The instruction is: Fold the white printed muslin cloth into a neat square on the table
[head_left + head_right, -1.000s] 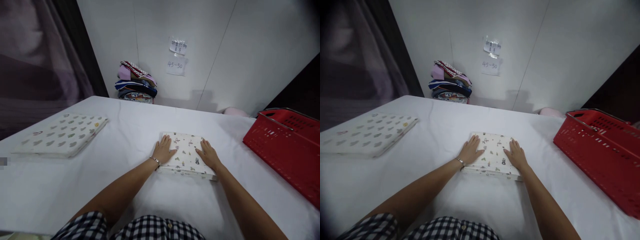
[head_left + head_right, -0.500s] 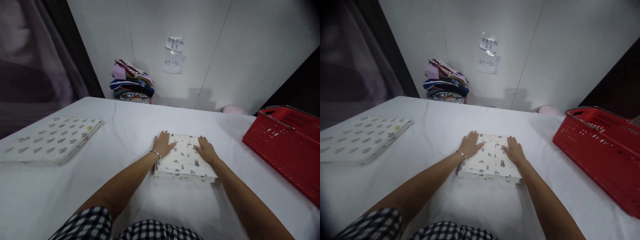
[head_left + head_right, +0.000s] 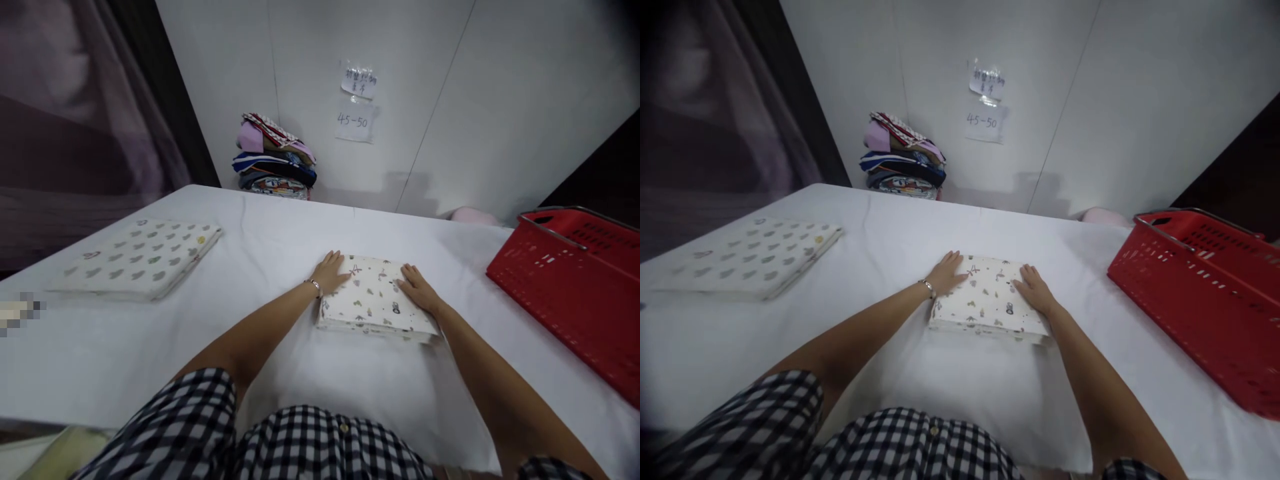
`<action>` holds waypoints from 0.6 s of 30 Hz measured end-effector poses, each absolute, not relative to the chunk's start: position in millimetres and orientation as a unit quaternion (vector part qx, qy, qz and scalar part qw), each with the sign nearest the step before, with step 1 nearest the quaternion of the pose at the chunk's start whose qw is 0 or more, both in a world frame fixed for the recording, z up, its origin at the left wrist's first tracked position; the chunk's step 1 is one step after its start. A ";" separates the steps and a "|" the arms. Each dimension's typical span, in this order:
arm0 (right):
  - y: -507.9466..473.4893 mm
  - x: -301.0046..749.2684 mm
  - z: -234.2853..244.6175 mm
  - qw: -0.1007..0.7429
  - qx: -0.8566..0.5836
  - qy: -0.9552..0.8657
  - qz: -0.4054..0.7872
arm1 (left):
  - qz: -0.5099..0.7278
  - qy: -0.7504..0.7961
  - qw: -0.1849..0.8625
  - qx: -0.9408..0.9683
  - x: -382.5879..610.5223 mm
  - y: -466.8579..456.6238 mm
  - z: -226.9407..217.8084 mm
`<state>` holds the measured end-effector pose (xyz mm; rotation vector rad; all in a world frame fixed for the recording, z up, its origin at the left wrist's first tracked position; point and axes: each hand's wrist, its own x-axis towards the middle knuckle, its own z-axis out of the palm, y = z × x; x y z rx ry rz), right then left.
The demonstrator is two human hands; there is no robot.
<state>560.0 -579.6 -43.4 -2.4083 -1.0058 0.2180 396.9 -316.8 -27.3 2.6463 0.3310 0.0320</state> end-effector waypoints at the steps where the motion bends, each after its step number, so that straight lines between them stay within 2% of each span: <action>1: -586.0 555.7 -39.8 0.267 -0.886 -0.367 0.092 | 0.016 0.111 0.243 0.963 388.1 -315.3 -27.5; 5: -620.4 525.2 -31.2 0.275 -0.872 -0.393 0.098 | 0.056 0.088 0.301 0.948 340.5 -311.0 -33.2; 11: -659.3 472.9 -33.8 0.231 -0.870 -0.436 0.021 | 0.142 0.139 0.410 0.890 283.5 -314.9 -32.0; 18: -633.7 439.0 -28.7 0.214 -0.798 -0.556 -0.093 | 0.205 0.088 0.380 0.898 266.9 -336.7 -13.3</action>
